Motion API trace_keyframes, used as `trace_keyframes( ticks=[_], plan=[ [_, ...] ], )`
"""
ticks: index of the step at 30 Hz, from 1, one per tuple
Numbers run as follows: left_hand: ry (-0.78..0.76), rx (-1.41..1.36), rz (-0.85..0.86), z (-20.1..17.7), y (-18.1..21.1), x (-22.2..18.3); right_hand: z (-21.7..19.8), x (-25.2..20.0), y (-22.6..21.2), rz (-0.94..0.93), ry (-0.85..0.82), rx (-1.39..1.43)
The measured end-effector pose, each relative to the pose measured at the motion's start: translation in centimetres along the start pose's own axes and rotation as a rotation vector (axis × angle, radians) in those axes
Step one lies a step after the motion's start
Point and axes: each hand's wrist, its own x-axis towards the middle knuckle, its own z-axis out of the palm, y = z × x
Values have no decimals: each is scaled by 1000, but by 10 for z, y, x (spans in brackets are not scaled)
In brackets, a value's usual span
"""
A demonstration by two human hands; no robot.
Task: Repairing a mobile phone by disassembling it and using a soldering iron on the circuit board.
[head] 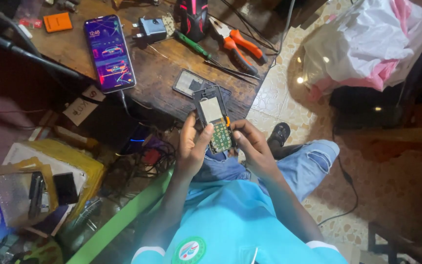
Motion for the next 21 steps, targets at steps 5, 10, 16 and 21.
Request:
trace_keyframes(
  ticks=[5, 10, 16, 21],
  plan=[
    [-38, -56, 70, 3, 4, -7, 1, -3, 0, 104, -42, 140],
    [-55, -33, 102, 6, 9, -9, 5, -2, -6, 10, -77, 104],
    [-87, -21, 108, 7, 16, -11, 13, 3, -25, -66, -143, 62],
    [-76, -74, 80, 7, 11, -14, 25, 2, -43, -44, -169, 72]
  ],
)
